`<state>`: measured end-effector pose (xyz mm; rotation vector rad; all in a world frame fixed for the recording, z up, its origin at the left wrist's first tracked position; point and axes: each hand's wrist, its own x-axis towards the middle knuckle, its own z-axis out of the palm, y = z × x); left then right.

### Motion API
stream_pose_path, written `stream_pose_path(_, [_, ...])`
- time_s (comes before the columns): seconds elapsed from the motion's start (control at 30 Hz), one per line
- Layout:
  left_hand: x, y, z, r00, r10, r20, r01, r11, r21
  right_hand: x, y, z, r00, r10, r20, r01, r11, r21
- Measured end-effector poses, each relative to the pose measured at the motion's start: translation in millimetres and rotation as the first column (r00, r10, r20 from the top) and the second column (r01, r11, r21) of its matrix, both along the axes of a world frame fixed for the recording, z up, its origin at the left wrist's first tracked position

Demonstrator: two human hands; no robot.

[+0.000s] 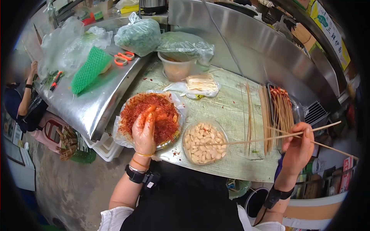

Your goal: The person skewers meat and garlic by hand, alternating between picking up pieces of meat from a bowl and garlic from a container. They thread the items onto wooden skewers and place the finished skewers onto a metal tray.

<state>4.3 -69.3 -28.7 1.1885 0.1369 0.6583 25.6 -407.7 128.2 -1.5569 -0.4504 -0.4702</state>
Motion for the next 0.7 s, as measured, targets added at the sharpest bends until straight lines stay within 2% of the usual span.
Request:
stream_pose_path(0.13, [0, -1, 2, 1.000, -0.023, 0.010, 0.023, 1.000, -0.008, 10, 17, -6, 0.988, 0.091, 0.125, -0.085, 0.995, -0.056])
stream_pose_path(0.2, [0, 0, 0, 1.000, -0.019, 0.007, 0.019, 1.000, -0.002, 12, 22, -6, 0.987, 0.094, 0.131, -0.085, 0.994, -0.072])
stream_pose_path(0.27, [0, 2, -1, 0.999, -0.035, -0.007, 0.035, 0.999, -0.032, 15, 23, -5, 0.965, -0.018, 0.263, 0.048, 0.993, -0.109])
stream_pose_path(0.33, [0, 3, -2, 0.999, -0.044, -0.015, 0.043, 0.998, -0.054, 10, 25, 1, 0.961, -0.058, 0.270, 0.079, 0.995, -0.069])
stream_pose_path(0.4, [1, 3, -5, 0.999, -0.041, 0.015, 0.042, 0.993, -0.114, 9, 19, 0, 0.964, 0.059, 0.259, -0.055, 0.998, -0.024])
stream_pose_path(0.43, [2, 4, -6, 0.994, -0.070, 0.080, 0.084, 0.980, -0.182, 10, 24, -2, 0.962, -0.024, 0.270, 0.031, 0.999, -0.021])
stream_pose_path(0.47, [0, 7, 0, 0.995, -0.065, 0.080, 0.078, 0.981, -0.177, 11, 26, -2, 0.962, -0.019, 0.271, 0.025, 1.000, -0.016])
stream_pose_path(0.53, [-6, 16, 16, 0.996, -0.046, 0.077, 0.071, 0.930, -0.361, 12, 28, -2, 0.958, 0.002, 0.287, 0.007, 0.999, -0.031])
stream_pose_path(0.67, [-15, 51, 34, 0.992, 0.004, 0.124, 0.029, 0.963, -0.267, 14, 27, -1, 0.958, -0.028, 0.287, 0.012, 0.998, 0.055])
stream_pose_path(0.7, [-17, 58, 36, 0.994, 0.016, 0.109, 0.012, 0.966, -0.259, 15, 32, -1, 0.946, -0.037, 0.323, 0.028, 0.999, 0.031])
